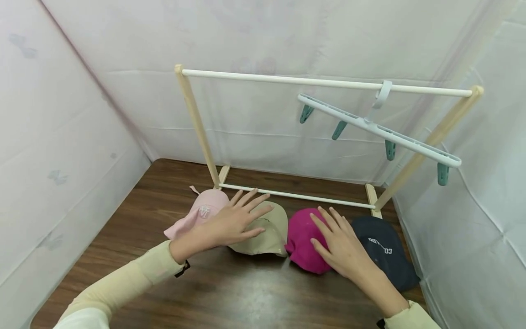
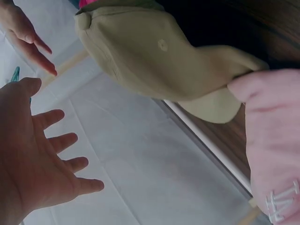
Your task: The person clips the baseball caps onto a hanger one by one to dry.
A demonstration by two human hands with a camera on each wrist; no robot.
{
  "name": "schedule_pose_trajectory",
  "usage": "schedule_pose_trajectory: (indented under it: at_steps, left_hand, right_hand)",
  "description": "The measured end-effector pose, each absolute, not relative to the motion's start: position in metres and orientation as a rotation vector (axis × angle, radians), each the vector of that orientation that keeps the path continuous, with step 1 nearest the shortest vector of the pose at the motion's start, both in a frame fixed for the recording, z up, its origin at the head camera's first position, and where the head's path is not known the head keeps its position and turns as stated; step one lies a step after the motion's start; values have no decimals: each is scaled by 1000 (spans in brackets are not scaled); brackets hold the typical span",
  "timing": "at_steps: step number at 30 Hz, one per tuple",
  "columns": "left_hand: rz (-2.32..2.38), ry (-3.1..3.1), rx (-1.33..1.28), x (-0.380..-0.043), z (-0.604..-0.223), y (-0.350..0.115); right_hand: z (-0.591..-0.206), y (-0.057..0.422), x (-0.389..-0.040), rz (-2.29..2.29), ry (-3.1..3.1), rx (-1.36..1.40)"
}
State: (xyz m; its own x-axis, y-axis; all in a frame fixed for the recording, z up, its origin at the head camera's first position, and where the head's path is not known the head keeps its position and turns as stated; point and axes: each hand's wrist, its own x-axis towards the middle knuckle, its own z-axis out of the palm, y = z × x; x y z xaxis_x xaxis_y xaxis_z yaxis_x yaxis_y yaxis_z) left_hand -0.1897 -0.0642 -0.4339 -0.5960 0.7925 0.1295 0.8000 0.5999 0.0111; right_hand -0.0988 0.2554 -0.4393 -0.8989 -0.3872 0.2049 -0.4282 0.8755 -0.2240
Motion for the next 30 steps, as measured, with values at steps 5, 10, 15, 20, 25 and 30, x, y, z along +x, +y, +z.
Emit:
schedule_pose_trajectory:
  at_steps: [5,10,15,20,25,30]
  left_hand:
    - [-117,-2721,-1406,-187,-436,-60]
    - [-89,-2736,-1422,-186,-441,-53]
    - [-42,-2727,-1444,-183,-444,-44]
    - [-21,-2715,-1489,-181,-447,-31]
    - [-66,-2728,-1530,-177,-447,-20]
    - [-82,-2731,-1553,-175,-447,-11]
  right_hand:
    - [-445,260,-96,430,-2917,603]
    - [-449,263,-93,453,-2930,582]
    - [-452,266,-91,450,-2919,566]
    - [-453,270,-90,446,-2922,549]
    - [-456,275,-88,440,-2927,521]
    - [-456,280,-86,441,-2908,521]
